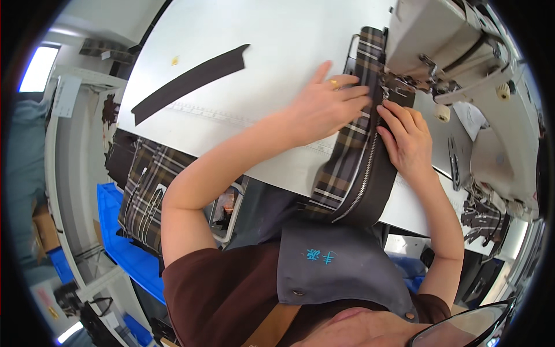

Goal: The person uses an industrial sewing machine to stitch a zipper onto a plaid fabric pouch. They guide the fabric under the needle, trim excess thread with scissors, and flip the item to sew the opposite side.

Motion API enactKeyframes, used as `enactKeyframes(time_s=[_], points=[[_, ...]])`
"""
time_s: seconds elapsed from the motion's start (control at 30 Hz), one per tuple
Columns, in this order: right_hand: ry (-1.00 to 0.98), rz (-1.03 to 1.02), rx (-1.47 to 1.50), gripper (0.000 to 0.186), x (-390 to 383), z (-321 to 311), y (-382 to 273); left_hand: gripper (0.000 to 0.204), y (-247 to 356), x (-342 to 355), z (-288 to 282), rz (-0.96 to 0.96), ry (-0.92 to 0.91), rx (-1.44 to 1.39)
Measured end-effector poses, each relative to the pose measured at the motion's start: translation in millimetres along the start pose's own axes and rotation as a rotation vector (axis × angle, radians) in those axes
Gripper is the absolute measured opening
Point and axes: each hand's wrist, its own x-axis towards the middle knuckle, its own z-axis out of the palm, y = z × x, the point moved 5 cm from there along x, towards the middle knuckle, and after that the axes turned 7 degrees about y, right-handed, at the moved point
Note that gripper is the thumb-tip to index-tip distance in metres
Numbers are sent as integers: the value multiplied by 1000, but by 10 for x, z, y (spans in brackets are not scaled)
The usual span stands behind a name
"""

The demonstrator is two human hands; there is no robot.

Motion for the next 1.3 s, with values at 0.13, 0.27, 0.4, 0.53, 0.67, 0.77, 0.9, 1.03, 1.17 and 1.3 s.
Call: enactKeyframes(time_s=[0.13,0.27,0.4,0.53,0.67,0.77,0.9,1.03,1.17,1.3], points=[[32,-9,-16,34,-13,-21,12,15,-847,-584,-809,-283,-75,411],[34,-16,3,34,-6,-14,16,29,-1055,-1348,-1254,-618,-135,360],[56,-39,-12,32,-15,-16,29,30,-4,-1142,-1174,-332,-309,361],[40,-8,0,33,-30,-5,23,43,436,-1087,-1189,-339,-622,176],[94,-28,-17,28,-42,-19,30,58,183,-936,-1235,-247,-779,64],[108,-31,-10,28,-40,-12,26,63,242,-1016,-1170,-308,-651,-17],[106,-26,-8,29,-54,3,30,64,399,-1065,-1147,-401,-653,-135],[100,-29,-6,30,-61,1,33,68,414,-1162,-1122,-180,-826,105],[109,-34,1,30,-58,3,38,61,257,-1296,-1017,-43,-678,132],[105,-23,-11,30,-71,5,56,45,188,-1108,-914,-104,-368,40]])
